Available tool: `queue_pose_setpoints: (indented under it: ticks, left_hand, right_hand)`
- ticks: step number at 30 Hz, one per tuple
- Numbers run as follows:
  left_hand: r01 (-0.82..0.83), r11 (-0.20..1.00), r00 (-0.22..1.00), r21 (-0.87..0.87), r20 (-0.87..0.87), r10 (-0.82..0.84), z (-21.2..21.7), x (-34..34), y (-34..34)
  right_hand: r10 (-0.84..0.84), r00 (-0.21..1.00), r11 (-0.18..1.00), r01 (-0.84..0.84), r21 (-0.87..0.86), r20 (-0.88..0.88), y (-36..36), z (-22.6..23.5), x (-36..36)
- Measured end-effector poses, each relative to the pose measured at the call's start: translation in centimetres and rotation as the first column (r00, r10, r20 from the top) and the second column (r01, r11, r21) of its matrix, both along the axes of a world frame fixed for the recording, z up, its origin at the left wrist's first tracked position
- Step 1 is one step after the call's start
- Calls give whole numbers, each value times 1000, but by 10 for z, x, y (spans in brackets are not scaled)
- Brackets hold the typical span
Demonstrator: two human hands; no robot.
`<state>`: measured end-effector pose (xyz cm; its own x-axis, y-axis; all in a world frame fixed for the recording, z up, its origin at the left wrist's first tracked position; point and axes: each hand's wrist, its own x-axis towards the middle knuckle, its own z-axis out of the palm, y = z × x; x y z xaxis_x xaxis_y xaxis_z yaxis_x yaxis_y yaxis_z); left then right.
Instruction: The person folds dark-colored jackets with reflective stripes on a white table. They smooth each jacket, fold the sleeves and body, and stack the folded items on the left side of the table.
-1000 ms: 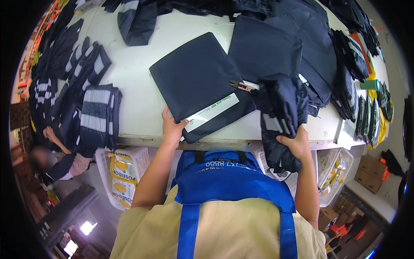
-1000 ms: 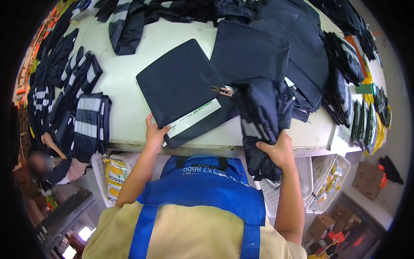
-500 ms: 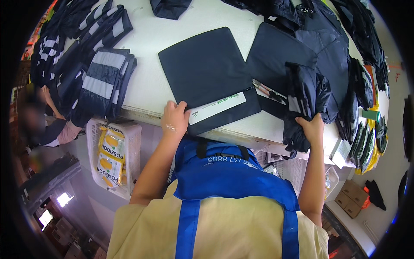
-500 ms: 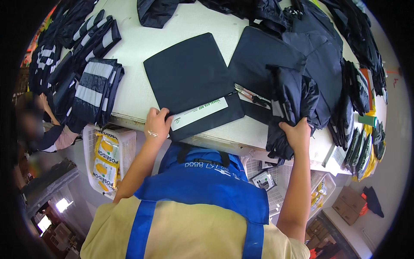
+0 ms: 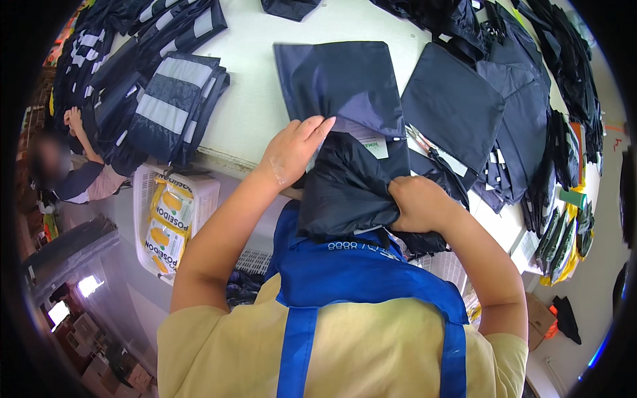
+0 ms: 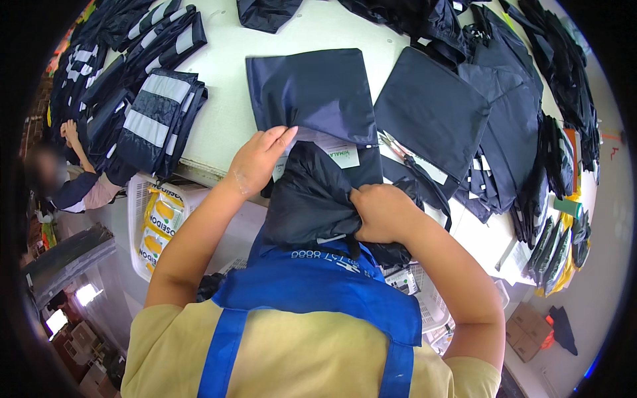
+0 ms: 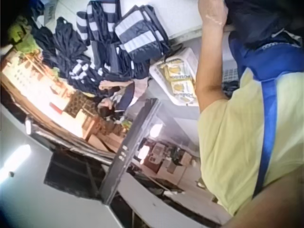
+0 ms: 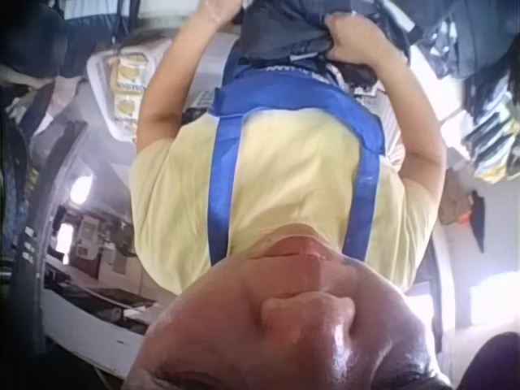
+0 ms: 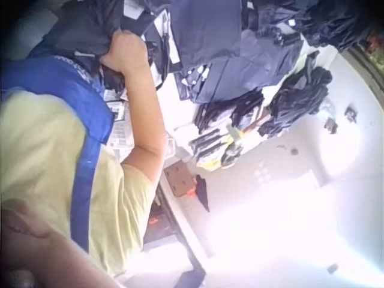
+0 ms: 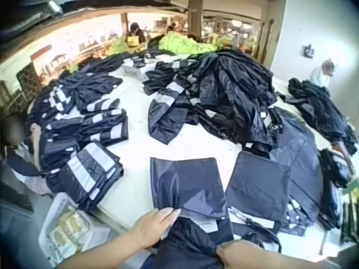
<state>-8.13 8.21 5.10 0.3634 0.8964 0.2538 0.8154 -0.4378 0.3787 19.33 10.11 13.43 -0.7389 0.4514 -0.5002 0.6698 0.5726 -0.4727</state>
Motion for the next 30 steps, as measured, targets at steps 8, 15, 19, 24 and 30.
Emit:
queue_pose_setpoints:
  ticks: [8,15,19,24,30]
  left_hand:
    - [40,999,994,29,103,-43,41,-19,-6]
    - [133,985,931,111,327,-162,55,62,-28]
    - [77,943,920,325,342,-193,33,31,-26]
    - [-136,985,822,108,567,51,-16,36,-11]
    - [-125,983,722,138,692,-5,6,52,10]
  right_hand:
    - [-467,880,882,456,122,86,24,14,-5]
    - [-646,763,757,640,133,4,21,19,-23]
    - [-745,648,661,750,-38,-161,18,6,-21]
    - [-910,313,415,650,-637,-273,14,5,-11]
    - [-860,251,418,845,-332,-443,28,14,-28]
